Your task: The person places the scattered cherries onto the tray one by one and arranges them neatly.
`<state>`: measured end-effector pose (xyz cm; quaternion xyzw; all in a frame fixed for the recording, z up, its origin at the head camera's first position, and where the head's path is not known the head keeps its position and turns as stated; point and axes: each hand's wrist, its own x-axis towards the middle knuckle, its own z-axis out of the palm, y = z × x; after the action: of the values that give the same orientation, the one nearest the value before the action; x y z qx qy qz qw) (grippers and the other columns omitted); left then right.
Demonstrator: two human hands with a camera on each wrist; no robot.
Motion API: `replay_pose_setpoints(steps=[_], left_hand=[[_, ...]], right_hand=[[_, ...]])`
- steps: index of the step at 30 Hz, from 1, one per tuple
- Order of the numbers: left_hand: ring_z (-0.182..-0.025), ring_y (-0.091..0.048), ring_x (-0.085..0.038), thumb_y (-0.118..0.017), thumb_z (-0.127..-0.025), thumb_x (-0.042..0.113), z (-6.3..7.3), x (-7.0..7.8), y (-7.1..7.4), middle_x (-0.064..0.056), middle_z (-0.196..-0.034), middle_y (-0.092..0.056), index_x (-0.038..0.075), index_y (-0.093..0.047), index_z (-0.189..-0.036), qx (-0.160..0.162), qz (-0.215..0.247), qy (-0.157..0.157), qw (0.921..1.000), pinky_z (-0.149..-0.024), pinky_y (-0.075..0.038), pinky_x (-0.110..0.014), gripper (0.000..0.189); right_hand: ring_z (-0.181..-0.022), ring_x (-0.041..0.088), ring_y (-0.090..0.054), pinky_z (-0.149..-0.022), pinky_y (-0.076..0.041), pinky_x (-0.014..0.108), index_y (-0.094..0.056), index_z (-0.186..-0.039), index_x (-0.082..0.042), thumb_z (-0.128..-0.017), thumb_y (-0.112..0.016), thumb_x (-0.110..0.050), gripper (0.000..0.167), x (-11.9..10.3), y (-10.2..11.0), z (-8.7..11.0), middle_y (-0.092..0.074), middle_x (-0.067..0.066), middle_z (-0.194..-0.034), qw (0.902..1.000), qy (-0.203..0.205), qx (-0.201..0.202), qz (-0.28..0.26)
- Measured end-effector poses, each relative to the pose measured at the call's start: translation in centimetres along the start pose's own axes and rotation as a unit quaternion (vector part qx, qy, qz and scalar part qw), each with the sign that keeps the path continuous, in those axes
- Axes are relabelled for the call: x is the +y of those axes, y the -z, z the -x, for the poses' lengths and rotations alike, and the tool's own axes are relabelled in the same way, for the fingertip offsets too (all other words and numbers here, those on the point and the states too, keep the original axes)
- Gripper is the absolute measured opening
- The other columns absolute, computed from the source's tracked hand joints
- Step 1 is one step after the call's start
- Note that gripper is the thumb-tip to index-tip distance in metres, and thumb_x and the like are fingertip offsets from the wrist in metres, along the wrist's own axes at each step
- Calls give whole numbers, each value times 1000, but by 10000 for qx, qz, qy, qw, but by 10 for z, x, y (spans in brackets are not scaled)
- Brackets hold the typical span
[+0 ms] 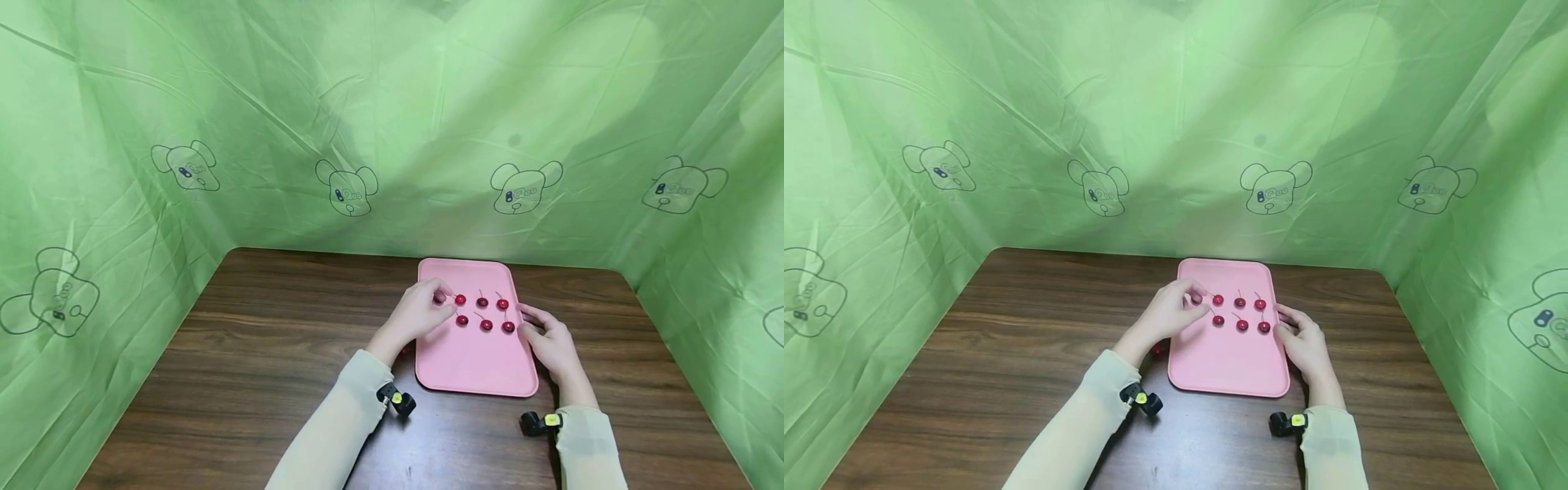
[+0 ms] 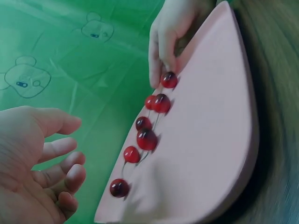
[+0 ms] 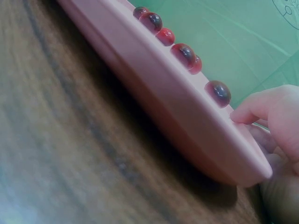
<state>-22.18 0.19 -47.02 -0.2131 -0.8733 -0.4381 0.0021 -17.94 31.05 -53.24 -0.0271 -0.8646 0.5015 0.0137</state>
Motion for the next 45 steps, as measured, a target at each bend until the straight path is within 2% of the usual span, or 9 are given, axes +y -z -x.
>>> replay_pose_setpoints(steps=[7,12,17,19,23,31,35,39,45], left_hand=[[-105,-68,-29,-75,-100,21,8,-9,19,-11,-110,-73,5,-75,-119,6,-261,-53,9996,-89,-52,-36,25],[-103,-69,-29,-76,-99,21,17,-19,31,-10,-108,-72,6,-74,-120,108,-287,-70,9995,-88,-53,-35,26],[-86,-64,-21,-76,-98,19,26,-31,39,-8,-105,-71,5,-74,-118,213,-301,-14,9993,-78,-52,-32,24],[-78,-60,-15,-76,-98,20,29,-37,42,-5,-104,-70,7,-75,-118,205,-304,45,9993,-72,-51,-31,24],[-71,-58,-10,-77,-98,21,33,-51,45,-1,-105,-68,11,-75,-118,94,-287,102,9995,-68,-51,-29,22],[-71,-60,-13,-77,-100,20,40,-74,54,-1,-107,-70,12,-75,-120,-213,103,80,9997,-63,-54,-30,22],[-69,-60,-14,-78,-99,20,43,-84,58,-1,-106,-70,10,-75,-121,-182,221,277,9992,-57,-55,-31,24],[-69,-61,-16,-80,-97,20,43,-91,61,-1,-104,-70,9,-75,-121,-161,331,341,9987,-57,-55,-33,27],[-75,-62,-13,-82,-96,24,42,-102,58,3,-96,-70,11,-76,-115,-365,352,260,9984,-67,-53,-30,24]], right_hand=[[-133,36,-62,-88,-47,7,-58,-156,-4,-109,-62,-14,48,0,0,1,-63,26,-148,10000,-32,7,15],[-135,37,-61,-88,-47,8,-58,-157,-5,-109,-62,-14,49,0,1,1,-63,26,-148,10000,-33,-7,7],[-134,36,-61,-88,-48,8,-58,-157,-5,-110,-62,-14,48,0,1,0,-63,26,-148,10000,-26,-11,13],[-135,38,-61,-88,-47,7,-57,-157,-5,-110,-61,-14,49,1,1,1,-62,26,-149,10000,-40,-23,-14],[-137,40,-60,-88,-46,7,-56,-158,-5,-110,-61,-15,49,1,1,2,-60,27,-150,9999,-86,-49,-67],[-137,40,-61,-88,-46,6,-57,-158,-5,-110,-61,-14,49,2,1,2,-61,27,-150,10000,-80,-26,-42],[-136,39,-61,-88,-46,7,-58,-157,-5,-110,-62,-14,48,2,0,1,-62,27,-149,10000,-68,-3,-8],[-135,39,-61,-88,-47,7,-58,-157,-5,-110,-62,-14,48,2,-1,0,-63,26,-148,10000,-46,0,5],[-134,37,-62,-88,-47,7,-58,-157,-5,-109,-62,-14,48,2,0,0,-63,26,-147,10000,-33,47,17]])
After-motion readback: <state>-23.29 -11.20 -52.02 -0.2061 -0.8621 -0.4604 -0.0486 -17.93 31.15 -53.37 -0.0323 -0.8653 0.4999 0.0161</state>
